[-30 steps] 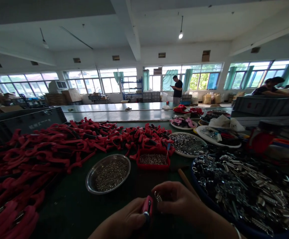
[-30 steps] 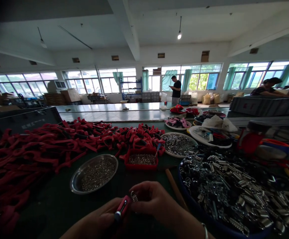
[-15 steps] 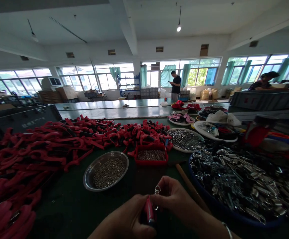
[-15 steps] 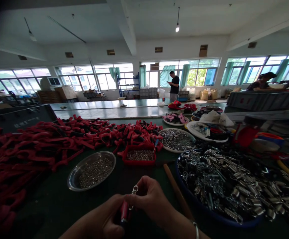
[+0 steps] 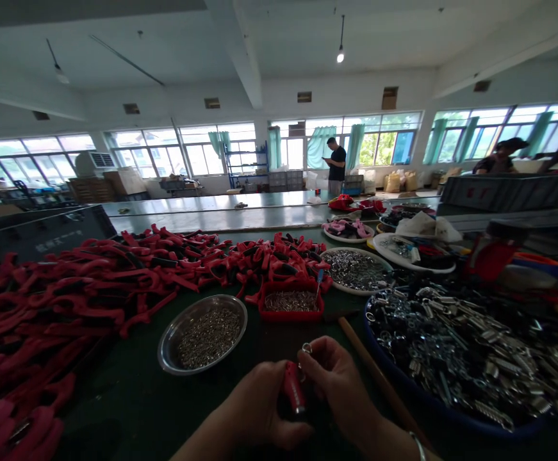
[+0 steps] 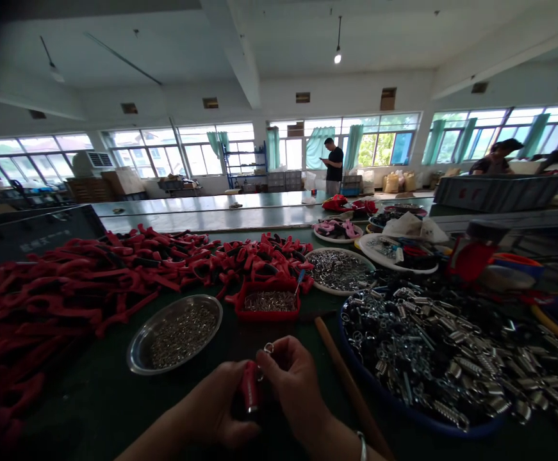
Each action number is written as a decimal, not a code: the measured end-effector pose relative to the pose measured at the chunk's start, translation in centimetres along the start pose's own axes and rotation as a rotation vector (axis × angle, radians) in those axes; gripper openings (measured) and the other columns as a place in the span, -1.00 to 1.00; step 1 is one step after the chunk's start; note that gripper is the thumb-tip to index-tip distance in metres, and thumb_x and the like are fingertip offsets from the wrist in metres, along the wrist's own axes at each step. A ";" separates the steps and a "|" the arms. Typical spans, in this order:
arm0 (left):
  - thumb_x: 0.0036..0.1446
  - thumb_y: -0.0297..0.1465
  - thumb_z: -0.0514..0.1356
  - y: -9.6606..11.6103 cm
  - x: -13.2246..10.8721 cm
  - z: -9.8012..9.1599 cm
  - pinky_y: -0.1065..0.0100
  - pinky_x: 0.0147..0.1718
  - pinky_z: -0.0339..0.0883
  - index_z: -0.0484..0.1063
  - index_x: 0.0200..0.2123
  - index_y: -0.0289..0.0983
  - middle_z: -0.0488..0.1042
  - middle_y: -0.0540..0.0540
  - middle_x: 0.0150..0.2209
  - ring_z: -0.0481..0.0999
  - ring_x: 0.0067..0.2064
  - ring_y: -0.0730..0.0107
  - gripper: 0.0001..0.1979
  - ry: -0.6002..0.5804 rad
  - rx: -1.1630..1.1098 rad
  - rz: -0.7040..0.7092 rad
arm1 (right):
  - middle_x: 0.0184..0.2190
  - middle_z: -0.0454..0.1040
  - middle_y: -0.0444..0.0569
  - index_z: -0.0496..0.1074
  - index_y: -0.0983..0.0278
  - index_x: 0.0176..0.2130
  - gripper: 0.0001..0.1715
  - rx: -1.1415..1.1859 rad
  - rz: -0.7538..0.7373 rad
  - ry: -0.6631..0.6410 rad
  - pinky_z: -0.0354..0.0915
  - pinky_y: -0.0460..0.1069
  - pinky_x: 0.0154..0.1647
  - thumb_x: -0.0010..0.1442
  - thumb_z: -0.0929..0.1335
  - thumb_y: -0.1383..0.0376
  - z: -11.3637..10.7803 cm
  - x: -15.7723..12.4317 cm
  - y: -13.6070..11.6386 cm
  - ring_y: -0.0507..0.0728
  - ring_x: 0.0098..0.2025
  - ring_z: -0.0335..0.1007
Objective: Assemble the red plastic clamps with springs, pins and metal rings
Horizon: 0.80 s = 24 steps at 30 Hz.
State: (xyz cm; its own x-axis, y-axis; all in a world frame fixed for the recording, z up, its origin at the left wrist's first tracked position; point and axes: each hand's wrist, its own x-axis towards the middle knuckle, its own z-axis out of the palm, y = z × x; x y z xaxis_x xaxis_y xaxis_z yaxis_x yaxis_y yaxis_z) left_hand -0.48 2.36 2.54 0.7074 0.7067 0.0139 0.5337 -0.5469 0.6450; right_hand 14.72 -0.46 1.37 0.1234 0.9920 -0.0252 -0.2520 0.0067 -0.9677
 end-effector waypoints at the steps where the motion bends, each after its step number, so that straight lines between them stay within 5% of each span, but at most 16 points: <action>1: -0.18 -0.10 0.24 -0.4 0.3 0.0 0.46 -0.48 0.17 0.35 -0.36 -0.25 0.46 0.00 -0.41 0.38 -0.43 0.42 -0.62 0.046 0.035 -0.022 | -0.56 0.30 -0.24 0.27 0.28 -0.41 -0.58 0.037 -0.012 0.038 0.06 -0.17 -0.66 -0.12 0.47 0.09 -0.1 0.3 0.2 -0.09 -0.61 0.15; 6: -0.23 0.02 0.22 -2.2 2.8 0.0 0.37 -0.39 0.20 0.34 -0.24 -0.25 0.46 -0.06 -0.37 0.43 -0.36 0.27 -0.45 0.172 0.250 -0.127 | -0.51 0.34 -0.17 0.28 0.28 -0.30 -0.57 -0.102 -0.030 0.085 0.23 -0.08 -0.56 -0.08 0.43 0.09 -2.0 2.5 1.8 0.06 -0.48 0.34; 11: -0.28 0.00 0.28 -3.3 4.4 0.6 0.20 -0.15 0.18 0.40 -0.18 -0.20 0.39 -0.15 -0.07 0.32 -0.05 0.05 -0.42 0.204 0.485 -0.025 | -0.49 0.43 -0.07 0.37 0.28 -0.44 -0.81 -0.873 -0.198 -0.045 0.24 0.00 -0.36 0.06 0.33 0.19 -4.5 4.0 1.1 0.12 -0.40 0.35; 14: -0.30 0.07 0.25 -3.5 4.7 -0.1 0.23 -0.15 0.19 0.41 -0.17 -0.17 0.41 -0.10 -0.11 0.34 -0.08 0.10 -0.37 0.166 0.450 -0.008 | -0.32 0.46 0.00 0.41 0.24 -0.36 -0.86 -1.213 -0.306 -0.043 0.22 0.04 -0.19 0.09 0.30 0.24 -5.7 3.4 -0.9 0.18 -0.21 0.36; 16: -0.14 0.09 0.15 -3.5 5.6 -1.3 0.28 -0.18 0.21 0.41 -0.17 -0.15 0.43 -0.07 -0.13 0.38 -0.11 0.18 -0.44 0.184 0.412 -0.072 | -0.25 0.45 0.04 0.41 0.24 -0.31 -0.84 -1.368 -0.322 -0.004 0.24 0.05 -0.18 0.11 0.28 0.25 -6.7 2.6 -2.1 0.21 -0.16 0.36; 19: 0.17 -0.12 -0.05 -4.0 9.0 -3.3 0.32 -0.18 0.22 0.41 -0.15 -0.15 0.45 -0.07 -0.14 0.42 -0.10 0.27 -0.64 0.245 0.417 -0.258 | -0.31 0.48 0.06 0.41 0.24 -0.32 -0.81 -1.605 -0.225 0.034 0.30 0.09 -0.32 0.14 0.23 0.27 -8.8 1.0 -2.8 0.25 -0.27 0.43; 24: 0.13 -0.29 0.12 -5.6 16.0 -4.3 0.22 -0.13 0.30 0.40 -0.16 -0.21 0.42 -0.09 -0.11 0.41 -0.10 0.27 -0.78 0.079 0.414 -0.281 | -0.39 0.53 0.01 0.43 0.20 -0.34 -0.79 -1.760 -0.150 -0.045 0.37 0.08 -0.38 0.13 0.22 0.32 -12.4 -1.1 -1.0 0.23 -0.36 0.49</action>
State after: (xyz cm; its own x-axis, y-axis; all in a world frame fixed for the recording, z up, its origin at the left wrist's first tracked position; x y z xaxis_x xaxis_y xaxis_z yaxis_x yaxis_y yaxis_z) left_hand 5.84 18.67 2.39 0.4812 0.8752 -0.0492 0.8489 -0.4512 0.2754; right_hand 26.70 -3.14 -0.69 0.0149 0.9982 0.0583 0.9981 -0.0114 -0.0598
